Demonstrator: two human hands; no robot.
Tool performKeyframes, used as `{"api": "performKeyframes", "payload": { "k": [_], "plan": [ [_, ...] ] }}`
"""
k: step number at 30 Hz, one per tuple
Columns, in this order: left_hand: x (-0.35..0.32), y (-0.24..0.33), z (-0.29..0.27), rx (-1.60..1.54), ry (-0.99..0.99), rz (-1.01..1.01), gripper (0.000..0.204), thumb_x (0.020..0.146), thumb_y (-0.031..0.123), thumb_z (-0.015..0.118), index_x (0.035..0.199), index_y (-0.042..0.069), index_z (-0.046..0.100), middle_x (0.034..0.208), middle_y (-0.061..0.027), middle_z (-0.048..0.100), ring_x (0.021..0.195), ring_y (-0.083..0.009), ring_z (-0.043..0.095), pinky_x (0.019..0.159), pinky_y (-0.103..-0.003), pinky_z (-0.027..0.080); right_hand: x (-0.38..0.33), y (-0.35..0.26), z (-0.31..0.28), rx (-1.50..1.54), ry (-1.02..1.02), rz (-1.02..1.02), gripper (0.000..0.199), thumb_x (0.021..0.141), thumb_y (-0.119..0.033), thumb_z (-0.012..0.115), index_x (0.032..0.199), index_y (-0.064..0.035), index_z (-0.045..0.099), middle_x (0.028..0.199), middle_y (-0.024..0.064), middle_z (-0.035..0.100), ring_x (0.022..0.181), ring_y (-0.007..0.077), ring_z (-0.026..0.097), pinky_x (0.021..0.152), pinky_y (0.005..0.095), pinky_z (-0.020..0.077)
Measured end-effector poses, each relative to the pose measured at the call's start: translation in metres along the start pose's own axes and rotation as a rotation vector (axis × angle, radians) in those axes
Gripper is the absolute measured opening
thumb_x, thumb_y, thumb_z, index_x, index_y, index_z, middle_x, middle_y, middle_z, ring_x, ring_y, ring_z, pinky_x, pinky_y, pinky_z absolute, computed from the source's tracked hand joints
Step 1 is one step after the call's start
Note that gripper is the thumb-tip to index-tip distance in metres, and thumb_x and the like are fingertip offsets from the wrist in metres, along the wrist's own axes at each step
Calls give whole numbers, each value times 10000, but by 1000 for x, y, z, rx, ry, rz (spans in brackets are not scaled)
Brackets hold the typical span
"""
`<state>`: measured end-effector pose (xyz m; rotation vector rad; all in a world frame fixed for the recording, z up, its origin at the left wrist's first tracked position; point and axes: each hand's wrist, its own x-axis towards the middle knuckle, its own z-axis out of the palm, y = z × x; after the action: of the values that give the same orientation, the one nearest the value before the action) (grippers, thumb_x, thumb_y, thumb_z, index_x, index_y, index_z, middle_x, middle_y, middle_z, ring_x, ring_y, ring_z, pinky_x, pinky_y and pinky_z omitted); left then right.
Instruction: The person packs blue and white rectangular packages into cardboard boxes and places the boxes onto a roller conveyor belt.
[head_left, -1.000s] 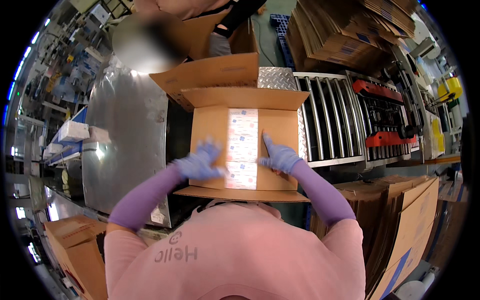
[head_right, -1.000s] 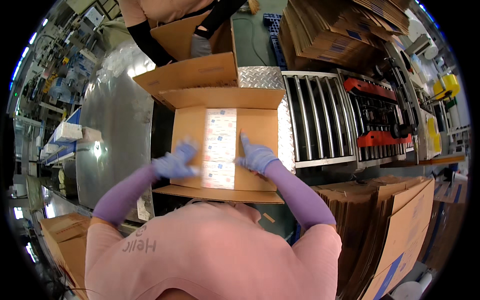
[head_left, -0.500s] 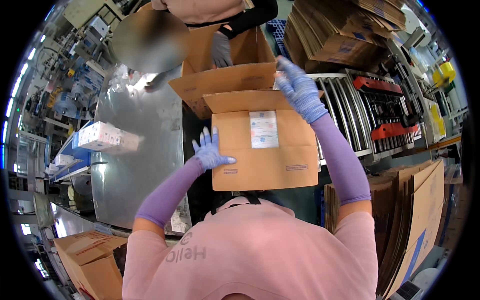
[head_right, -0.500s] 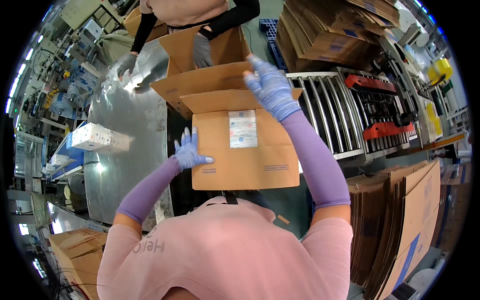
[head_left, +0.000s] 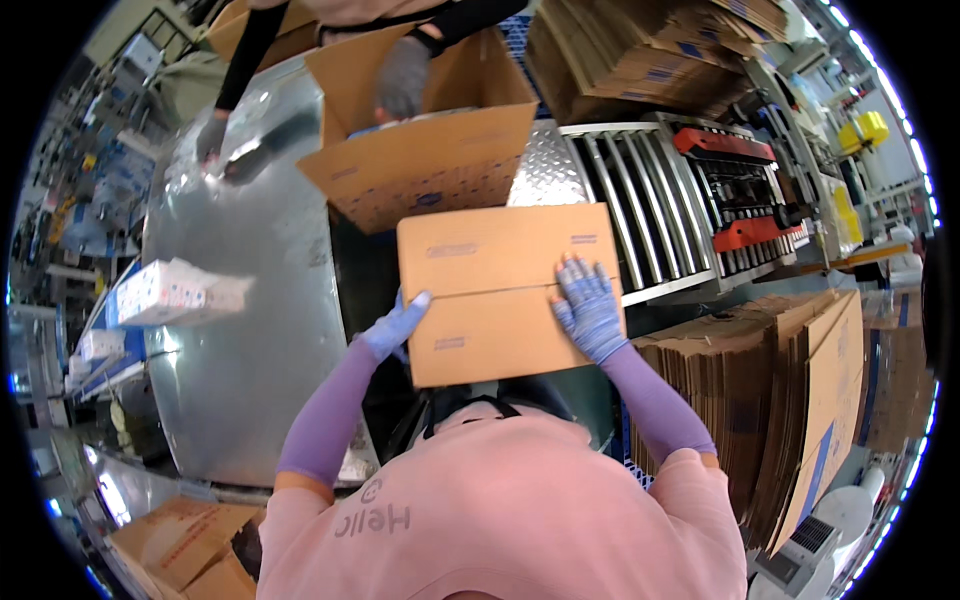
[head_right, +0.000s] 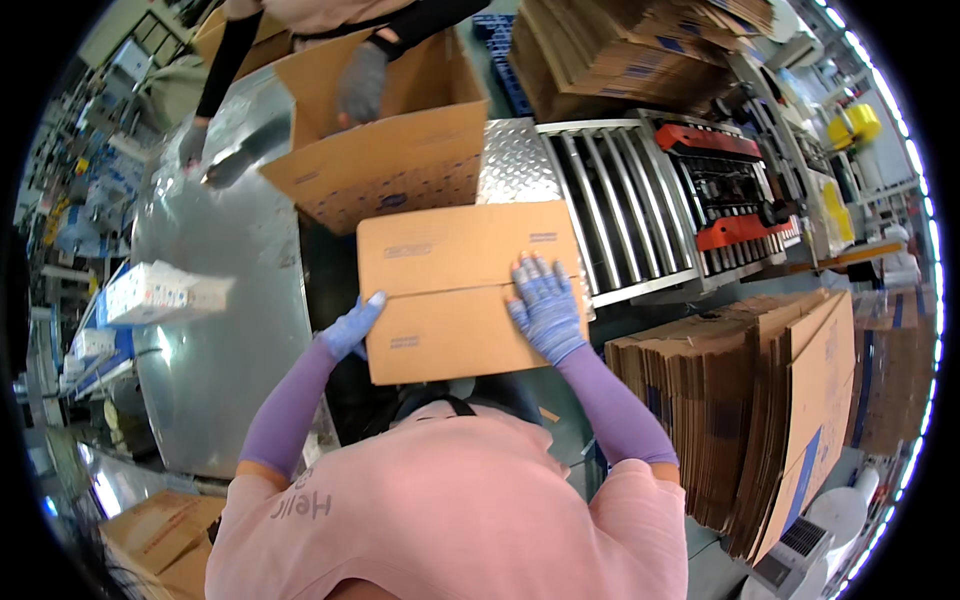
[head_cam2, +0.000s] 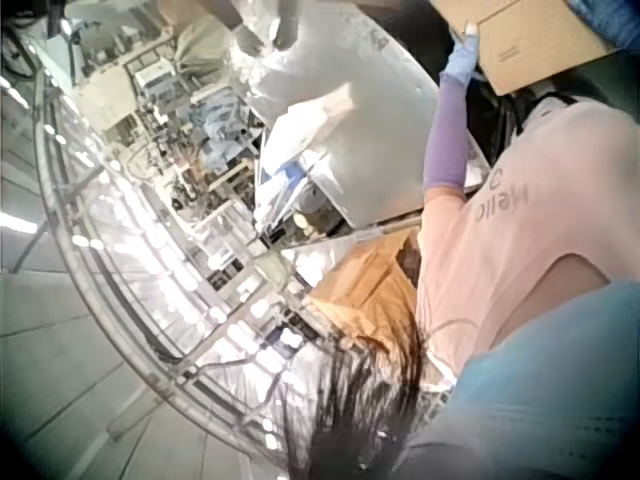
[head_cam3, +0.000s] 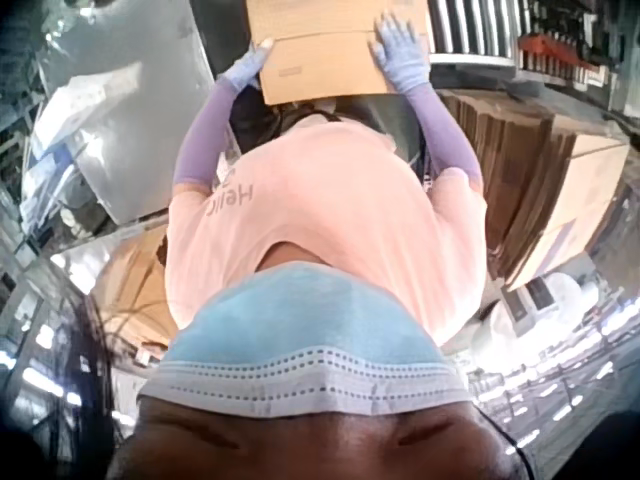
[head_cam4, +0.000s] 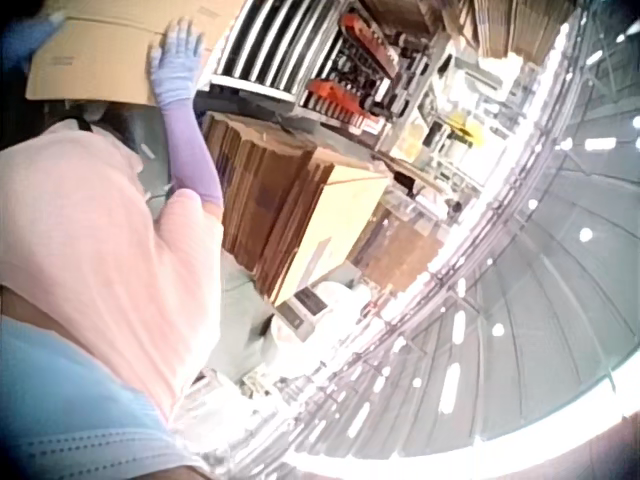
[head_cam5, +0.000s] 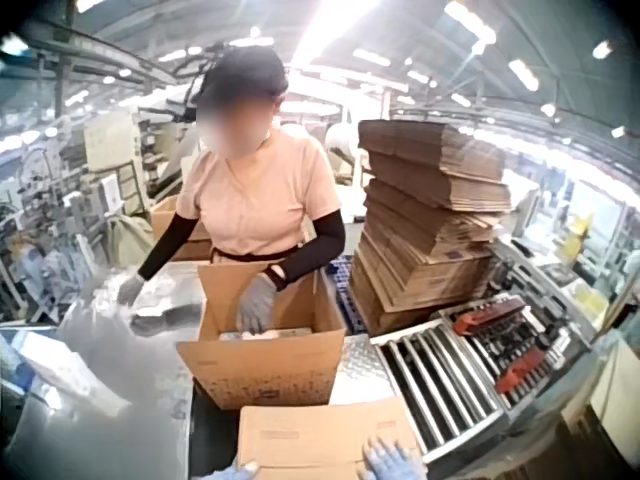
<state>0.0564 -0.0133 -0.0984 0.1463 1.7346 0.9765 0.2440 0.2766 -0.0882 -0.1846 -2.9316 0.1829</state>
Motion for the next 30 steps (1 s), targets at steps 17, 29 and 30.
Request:
{"api": "performKeyframes", "payload": {
  "k": [17,29,30],
  "plan": [
    [139,137,234,-615,-327,31,745,881,635,427,1429,160,257,1366,-126,433,1235,-311,452,933,-582,421,77,213,-16,-40,-15,546,731,906,-551,358,1421,-35,303,1495,182,243,1418,308,130,1133,501,14],
    [315,340,346,-549,-299,145,653,851,362,635,1370,252,255,1283,-104,478,1127,-346,532,778,-697,440,104,469,-51,-121,38,794,750,900,-550,353,1425,-18,292,1509,141,240,1423,242,136,1137,477,-4],
    [318,356,362,-552,-249,195,658,849,351,639,1368,258,245,1283,-109,470,1126,-351,528,789,-700,430,101,485,-59,-111,47,804,746,901,-546,353,1426,-19,292,1509,138,243,1422,241,140,1138,473,1]
  ]
}}
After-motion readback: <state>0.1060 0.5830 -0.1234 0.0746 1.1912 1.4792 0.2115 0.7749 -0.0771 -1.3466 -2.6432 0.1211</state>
